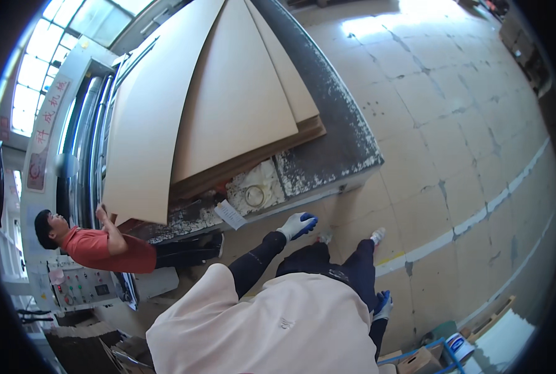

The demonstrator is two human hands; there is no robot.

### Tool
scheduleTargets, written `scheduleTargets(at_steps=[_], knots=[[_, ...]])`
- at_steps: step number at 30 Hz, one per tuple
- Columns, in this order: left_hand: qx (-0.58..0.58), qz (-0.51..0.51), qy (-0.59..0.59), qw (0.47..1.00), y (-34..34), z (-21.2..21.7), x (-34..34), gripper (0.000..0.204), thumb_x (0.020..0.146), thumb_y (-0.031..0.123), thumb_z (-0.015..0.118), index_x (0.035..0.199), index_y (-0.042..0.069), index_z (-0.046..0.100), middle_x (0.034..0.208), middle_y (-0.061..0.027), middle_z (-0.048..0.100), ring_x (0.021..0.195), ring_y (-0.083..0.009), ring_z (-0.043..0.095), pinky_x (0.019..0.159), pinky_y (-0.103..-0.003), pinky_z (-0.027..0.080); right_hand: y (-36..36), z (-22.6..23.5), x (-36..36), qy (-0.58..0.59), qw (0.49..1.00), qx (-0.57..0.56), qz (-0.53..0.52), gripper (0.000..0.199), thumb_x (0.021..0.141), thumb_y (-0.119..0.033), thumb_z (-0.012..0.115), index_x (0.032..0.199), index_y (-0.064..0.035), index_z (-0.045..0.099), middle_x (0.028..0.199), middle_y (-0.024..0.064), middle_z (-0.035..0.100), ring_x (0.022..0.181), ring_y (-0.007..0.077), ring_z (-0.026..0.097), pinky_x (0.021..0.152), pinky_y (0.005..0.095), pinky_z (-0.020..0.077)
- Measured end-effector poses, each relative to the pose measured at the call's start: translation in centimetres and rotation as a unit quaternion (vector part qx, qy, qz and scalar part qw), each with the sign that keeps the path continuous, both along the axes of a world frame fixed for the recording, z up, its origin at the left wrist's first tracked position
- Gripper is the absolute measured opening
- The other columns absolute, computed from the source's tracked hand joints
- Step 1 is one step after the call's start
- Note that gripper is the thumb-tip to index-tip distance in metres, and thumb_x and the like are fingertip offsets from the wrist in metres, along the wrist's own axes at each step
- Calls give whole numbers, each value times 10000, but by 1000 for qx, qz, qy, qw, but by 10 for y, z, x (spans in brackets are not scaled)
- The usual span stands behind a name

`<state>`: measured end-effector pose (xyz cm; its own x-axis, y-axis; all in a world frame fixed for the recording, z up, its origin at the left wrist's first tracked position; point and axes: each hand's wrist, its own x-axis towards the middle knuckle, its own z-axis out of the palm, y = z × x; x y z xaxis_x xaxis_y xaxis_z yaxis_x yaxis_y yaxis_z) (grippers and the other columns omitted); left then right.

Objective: Manually loading large corrugated cardboard sheets onto the intake table of a processing machine.

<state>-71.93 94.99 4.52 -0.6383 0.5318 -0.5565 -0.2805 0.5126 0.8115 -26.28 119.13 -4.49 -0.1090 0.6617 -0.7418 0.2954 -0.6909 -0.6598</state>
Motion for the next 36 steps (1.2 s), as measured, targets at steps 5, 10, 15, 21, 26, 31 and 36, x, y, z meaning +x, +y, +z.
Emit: scheduleTargets(at_steps=[5, 10, 15, 21, 26, 31, 36], knots=[[70, 250, -205, 944, 36, 12, -8, 404, 931, 416, 587, 1074, 42, 636, 945, -73, 668, 797, -188, 655, 701, -323, 529, 117, -30, -61, 20, 996, -90, 14, 372, 926, -359, 592, 1068, -17, 552, 767, 102, 579, 638, 230, 571, 546, 357, 454], [142, 441, -191, 866, 86, 73, -7, 500, 919, 506, 573, 1055, 29, 638, 942, -104, 664, 829, -215, 655, 748, -347, 536, 247, -34, -100, 122, 968, -195, 96, 264, 932, -346, 577, 851, -104, 507, 547, -17, 430, 439, 125, 415, 401, 281, 316], [88, 376, -161, 908, 185, 81, -17, 429, 933, 432, 587, 1067, 27, 635, 933, -81, 673, 808, -205, 666, 716, -332, 545, 367, -41, -163, 173, 968, -153, 97, 283, 954, -382, 514, 765, -173, 485, 554, -38, 368, 454, 125, 365, 413, 279, 281], [78, 234, -47, 968, 303, 108, -37, 279, 952, 289, 589, 1038, 32, 655, 902, -40, 676, 789, -135, 656, 689, -275, 537, 434, -6, -209, 187, 973, -115, 73, 257, 947, -325, 559, 759, -166, 486, 583, -40, 416, 477, 124, 405, 431, 275, 309], [37, 206, -31, 977, 351, 96, -83, 282, 946, 274, 598, 1054, 19, 650, 938, -75, 682, 792, -155, 669, 686, -286, 551, 451, -54, -186, 219, 956, -187, 50, 321, 952, -361, 451, 684, -196, 387, 555, -20, 318, 455, 157, 351, 423, 317, 262], [65, 309, -95, 944, 377, 54, -147, 312, 947, 290, 590, 1055, 2, 645, 922, -89, 689, 778, -179, 680, 676, -301, 565, 450, -128, -133, 292, 924, -242, 52, 240, 939, -299, 507, 742, -166, 481, 573, 1, 413, 481, 185, 450, 422, 346, 355], [47, 293, -130, 946, 448, 40, -206, 305, 930, 303, 629, 1017, 11, 648, 855, -75, 670, 714, -166, 658, 645, -302, 552, 483, -121, -128, -47, 972, -55, 224, 245, 966, -332, 485, 925, -94, 521, 752, 62, 546, 697, 211, 590, 597, 381, 497]])
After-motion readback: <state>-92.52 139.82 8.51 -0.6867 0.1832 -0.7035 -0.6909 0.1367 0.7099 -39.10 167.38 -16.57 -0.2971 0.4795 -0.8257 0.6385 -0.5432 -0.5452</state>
